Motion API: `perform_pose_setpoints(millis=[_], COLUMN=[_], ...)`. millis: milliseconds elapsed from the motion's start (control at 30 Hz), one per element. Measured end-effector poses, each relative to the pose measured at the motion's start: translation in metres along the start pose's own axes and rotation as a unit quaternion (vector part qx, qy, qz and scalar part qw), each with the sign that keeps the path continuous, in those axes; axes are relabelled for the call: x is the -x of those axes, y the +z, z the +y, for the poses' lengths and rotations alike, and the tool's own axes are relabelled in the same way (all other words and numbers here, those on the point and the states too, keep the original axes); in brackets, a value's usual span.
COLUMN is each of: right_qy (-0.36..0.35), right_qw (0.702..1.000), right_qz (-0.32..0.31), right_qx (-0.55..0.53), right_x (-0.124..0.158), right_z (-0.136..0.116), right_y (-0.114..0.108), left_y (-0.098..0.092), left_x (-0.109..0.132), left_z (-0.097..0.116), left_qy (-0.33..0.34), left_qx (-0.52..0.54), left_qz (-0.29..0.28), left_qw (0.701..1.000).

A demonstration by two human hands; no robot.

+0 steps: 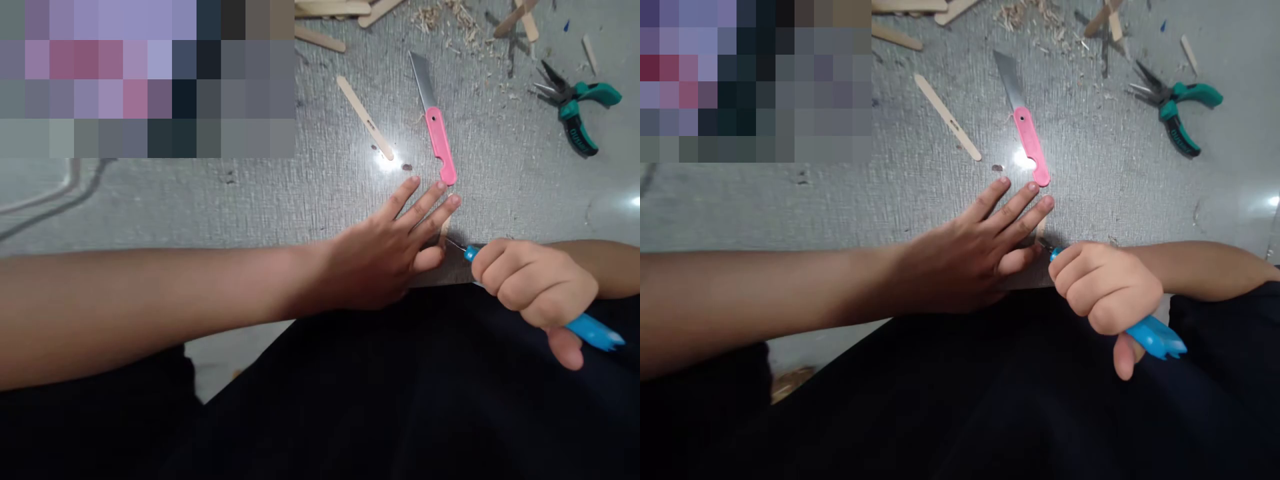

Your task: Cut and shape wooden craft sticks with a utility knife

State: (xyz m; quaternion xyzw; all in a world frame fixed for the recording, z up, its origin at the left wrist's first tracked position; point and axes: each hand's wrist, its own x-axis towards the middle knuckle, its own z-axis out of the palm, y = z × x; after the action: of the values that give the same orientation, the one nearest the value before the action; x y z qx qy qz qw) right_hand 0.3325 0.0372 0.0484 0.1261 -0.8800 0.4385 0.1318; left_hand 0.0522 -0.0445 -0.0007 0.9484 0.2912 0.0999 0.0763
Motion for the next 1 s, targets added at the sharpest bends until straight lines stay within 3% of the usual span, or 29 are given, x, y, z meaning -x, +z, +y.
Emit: perform_pose_setpoints(millis=[133, 267, 333, 600, 733, 1000], right_qy=[0.011, -0.043, -0.066, -0.149, -0.112, -0.106], right_qw=[0.999, 0.983, 0.974, 0.954, 0.968, 0.965], right_qz=[0.017, 0.149, 0.186, 0.223, 0.188, 0.2], right_qx=[-0.043, -0.095, -0.113, -0.135, -0.126, -0.136], right_x=[-0.006, -0.018, -0.025, -0.032, -0.031, -0.033], right_z=[-0.003, -0.005, -0.002, 0.012, 0.008, 0.003], right_y=[0.001, 0.006, 0.01, 0.028, 0.028, 0.031], left_y=[0.002, -0.002, -0.004, 0.0, -0.003, -0.004], left_x=[-0.001, -0.002, -0.002, 0.001, 0.001, 0.002], left_z=[-0.002, -0.001, 0.0, 0.0, 0.0, 0.001], left_qy=[0.008, -0.004, -0.015, -0.023, -0.026, -0.032], left_qx=[0.022, 0.046, 0.057, 0.077, 0.077, 0.078], left_qz=[0.006, 0.002, -0.009, 0.005, 0.004, -0.004], left_qw=[1.0, 0.999, 0.998, 0.997, 0.997, 0.996])
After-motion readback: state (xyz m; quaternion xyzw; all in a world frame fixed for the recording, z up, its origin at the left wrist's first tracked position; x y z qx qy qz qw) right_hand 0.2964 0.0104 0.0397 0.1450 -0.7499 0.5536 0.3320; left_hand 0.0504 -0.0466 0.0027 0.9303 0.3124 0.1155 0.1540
